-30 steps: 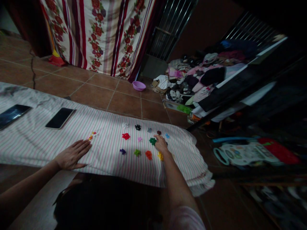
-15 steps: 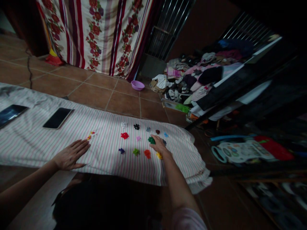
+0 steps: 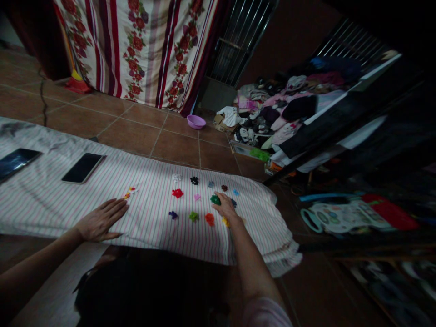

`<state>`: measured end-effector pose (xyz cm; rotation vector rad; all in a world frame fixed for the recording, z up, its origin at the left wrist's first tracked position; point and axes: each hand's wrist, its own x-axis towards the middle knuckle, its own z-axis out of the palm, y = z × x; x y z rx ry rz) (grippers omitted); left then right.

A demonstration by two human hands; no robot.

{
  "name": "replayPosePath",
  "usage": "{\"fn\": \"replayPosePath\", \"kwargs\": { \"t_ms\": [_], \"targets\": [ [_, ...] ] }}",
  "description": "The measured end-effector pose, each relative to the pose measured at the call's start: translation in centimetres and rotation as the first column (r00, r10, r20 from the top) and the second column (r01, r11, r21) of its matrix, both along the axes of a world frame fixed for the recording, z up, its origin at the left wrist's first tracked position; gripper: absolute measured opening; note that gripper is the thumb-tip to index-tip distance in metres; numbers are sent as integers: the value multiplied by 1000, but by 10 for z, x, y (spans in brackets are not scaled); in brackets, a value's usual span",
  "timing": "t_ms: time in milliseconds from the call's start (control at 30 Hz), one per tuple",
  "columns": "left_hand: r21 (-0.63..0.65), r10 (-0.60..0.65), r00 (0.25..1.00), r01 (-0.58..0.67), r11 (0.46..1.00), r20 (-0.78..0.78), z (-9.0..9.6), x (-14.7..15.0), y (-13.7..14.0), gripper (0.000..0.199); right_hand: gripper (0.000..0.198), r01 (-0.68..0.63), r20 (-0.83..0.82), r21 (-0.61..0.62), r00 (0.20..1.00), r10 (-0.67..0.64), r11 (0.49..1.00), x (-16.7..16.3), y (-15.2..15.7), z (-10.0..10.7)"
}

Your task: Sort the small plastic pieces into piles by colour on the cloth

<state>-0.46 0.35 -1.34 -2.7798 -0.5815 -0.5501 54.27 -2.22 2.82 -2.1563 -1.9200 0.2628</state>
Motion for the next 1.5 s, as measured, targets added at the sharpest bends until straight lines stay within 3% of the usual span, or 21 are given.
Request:
{"fn": "replayPosePath", "kwargs": {
  "t_ms": [167, 533, 700, 833, 1000, 1167, 1333, 1500],
  "targets": [
    [45, 4, 1000, -3, 999, -30, 1, 0, 0, 76, 65, 72, 25, -14, 997, -72, 997, 3, -3, -2],
    [-19, -3, 1000, 3, 1000, -2, 0, 1, 0, 76, 58, 101, 83, -62, 992, -95, 993, 0, 3, -2],
    [-50, 9, 1000, -9, 999, -5, -1, 1, -1, 76, 55, 91, 94, -17, 992, -89, 996, 0, -1, 4],
    [-42, 27, 999, -29, 999, -43, 1, 1, -2, 75, 48, 70, 109, 100, 991, -81, 993, -15, 5, 19],
    [-123, 48, 997, -55, 991, -57, 1, 1, -3, 76, 35, -60, -51, 252, 996, 75, 966, -73, 23, 32],
    [-171, 49, 997, -58, 984, -59, 1, 1, -3, 78, 24, -181, -281, 313, 920, 273, 932, -157, 34, 22],
    [-170, 45, 995, -60, 984, -88, 6, 3, -4, 80, 22, -319, -437, 272, 799, 412, 908, -243, 41, 3],
    [-132, 56, 992, -71, 989, -110, 8, 4, -4, 81, 26, -426, -443, 221, 758, 479, 877, -306, 46, -8]
  ]
}}
